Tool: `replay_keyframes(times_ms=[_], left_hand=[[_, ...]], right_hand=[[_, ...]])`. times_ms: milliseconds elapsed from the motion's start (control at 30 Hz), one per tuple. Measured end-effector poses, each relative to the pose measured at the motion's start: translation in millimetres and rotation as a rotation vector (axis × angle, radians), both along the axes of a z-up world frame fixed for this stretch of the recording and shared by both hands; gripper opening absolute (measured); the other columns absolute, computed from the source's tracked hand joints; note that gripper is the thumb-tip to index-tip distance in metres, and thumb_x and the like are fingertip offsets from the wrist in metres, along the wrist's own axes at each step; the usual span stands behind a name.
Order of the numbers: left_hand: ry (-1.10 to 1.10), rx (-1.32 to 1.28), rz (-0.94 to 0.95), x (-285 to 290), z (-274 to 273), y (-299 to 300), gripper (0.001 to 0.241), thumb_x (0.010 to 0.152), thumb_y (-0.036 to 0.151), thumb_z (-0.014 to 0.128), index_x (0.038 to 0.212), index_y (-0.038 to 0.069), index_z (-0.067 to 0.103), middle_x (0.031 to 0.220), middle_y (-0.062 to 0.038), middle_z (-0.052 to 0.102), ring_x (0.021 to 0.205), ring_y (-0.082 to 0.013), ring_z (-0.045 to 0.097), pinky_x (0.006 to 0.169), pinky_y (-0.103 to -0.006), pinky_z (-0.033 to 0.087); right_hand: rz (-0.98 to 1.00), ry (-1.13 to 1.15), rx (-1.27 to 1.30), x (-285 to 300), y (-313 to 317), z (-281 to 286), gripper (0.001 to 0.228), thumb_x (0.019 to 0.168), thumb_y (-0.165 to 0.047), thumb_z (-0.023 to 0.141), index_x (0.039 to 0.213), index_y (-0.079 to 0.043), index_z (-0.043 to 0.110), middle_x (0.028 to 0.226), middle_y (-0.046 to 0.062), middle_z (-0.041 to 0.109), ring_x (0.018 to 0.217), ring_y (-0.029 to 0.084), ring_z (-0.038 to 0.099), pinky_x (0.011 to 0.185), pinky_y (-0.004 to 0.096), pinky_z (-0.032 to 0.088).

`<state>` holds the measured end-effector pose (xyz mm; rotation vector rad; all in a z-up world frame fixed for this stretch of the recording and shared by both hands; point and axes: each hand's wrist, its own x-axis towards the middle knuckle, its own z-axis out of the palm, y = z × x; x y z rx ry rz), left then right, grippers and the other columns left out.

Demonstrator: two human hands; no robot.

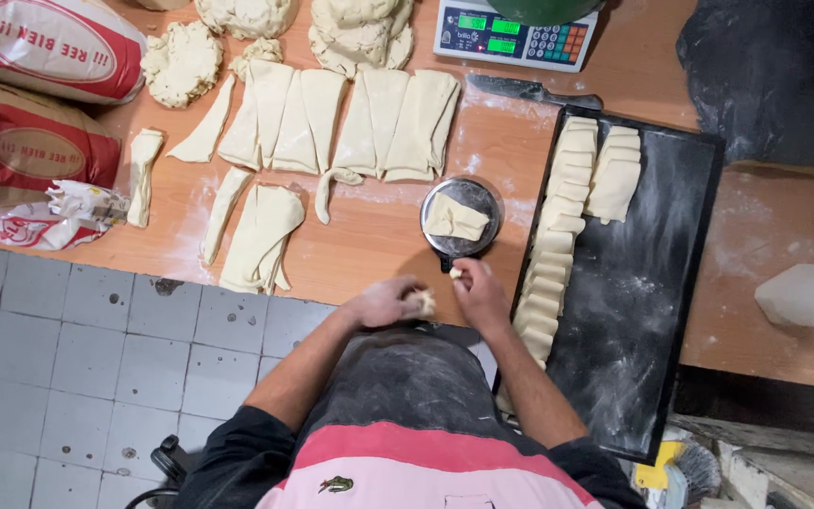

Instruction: Shaping and weighing pieces of dough to prepare them for baking.

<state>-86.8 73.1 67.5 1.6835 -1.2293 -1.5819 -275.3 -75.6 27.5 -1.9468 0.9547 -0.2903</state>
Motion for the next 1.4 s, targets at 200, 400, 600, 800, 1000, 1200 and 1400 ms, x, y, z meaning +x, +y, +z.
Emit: replay_keyframes(times_ms=[200,400,600,800,1000,1200,1400], left_hand=[[-0.438,0.151,0.203,26.2,-25.2,17.5,0.044,0.092,0.039,0.064,0.124,0.009,0.067,0.114,-0.019,0.073,0.107,-0.0356,0.069,0.092,-0.0454,0.053],[-0.348,0.114,0.214,43.4,-46.5,44.2,0.041,0.090,0.039,0.061,0.117,0.008,0.068,0.111,-0.019,0.073,0.106,-0.0364,0.069,0.091,-0.0468,0.054],[-0.444,0.148,0.273,77.8,-58.9,37.7,0.045,0.092,0.038,0.065,0.125,0.008,0.061,0.121,-0.020,0.066,0.114,-0.0372,0.063,0.097,-0.0476,0.049],[-1.147,-0.452,0.144,95.5,-51.0,24.5,0.041,0.071,0.027,0.071,0.108,0.010,0.063,0.112,-0.012,0.065,0.111,-0.0330,0.063,0.095,-0.0503,0.048],[-0.722,-0.509,0.031,87.6,-56.4,-16.6,0.031,0.083,0.015,0.069,0.113,0.010,0.065,0.112,-0.012,0.064,0.106,-0.0326,0.062,0.091,-0.0445,0.052],[-0.678,-0.630,-0.028,68.3,-33.2,-71.5,0.027,0.084,0.012,0.067,0.111,0.011,0.065,0.107,-0.011,0.063,0.105,-0.0326,0.064,0.089,-0.0440,0.053],[-0.632,-0.666,0.000,52.7,-45.8,-114.0,0.019,0.090,0.014,0.067,0.108,0.011,0.065,0.109,-0.009,0.065,0.109,-0.0320,0.065,0.090,-0.0424,0.054]], right_hand=[[-0.067,-0.046,-0.081,38.9,-35.5,24.2,0.025,0.093,-0.016,0.071,0.117,-0.009,0.068,0.107,0.013,0.072,0.095,0.027,0.074,0.082,0.039,0.058],[-0.139,-0.045,-0.114,33.4,-16.1,27.1,0.025,0.092,-0.015,0.068,0.116,-0.010,0.073,0.105,0.012,0.072,0.092,0.023,0.073,0.082,0.036,0.058],[-0.165,0.128,-0.008,-13.6,35.5,-4.0,0.022,0.088,-0.020,0.072,0.107,-0.010,0.077,0.098,0.009,0.077,0.081,0.022,0.075,0.076,0.035,0.058],[-0.133,0.203,0.108,-35.6,71.7,-13.4,0.021,0.090,-0.021,0.071,0.108,-0.009,0.076,0.099,0.010,0.075,0.086,0.021,0.074,0.079,0.034,0.058],[-0.503,0.200,0.250,-25.1,33.1,32.9,0.025,0.090,-0.024,0.071,0.112,-0.011,0.076,0.087,0.008,0.078,0.079,0.018,0.076,0.074,0.033,0.059],[-0.552,0.101,0.097,-26.2,-6.5,45.1,0.026,0.093,-0.023,0.072,0.114,-0.010,0.075,0.088,0.005,0.078,0.079,0.013,0.074,0.073,0.030,0.057],[-0.529,0.083,0.095,-10.2,-24.9,51.1,0.027,0.092,-0.023,0.073,0.115,-0.008,0.074,0.090,0.006,0.078,0.080,0.014,0.073,0.074,0.030,0.057]])
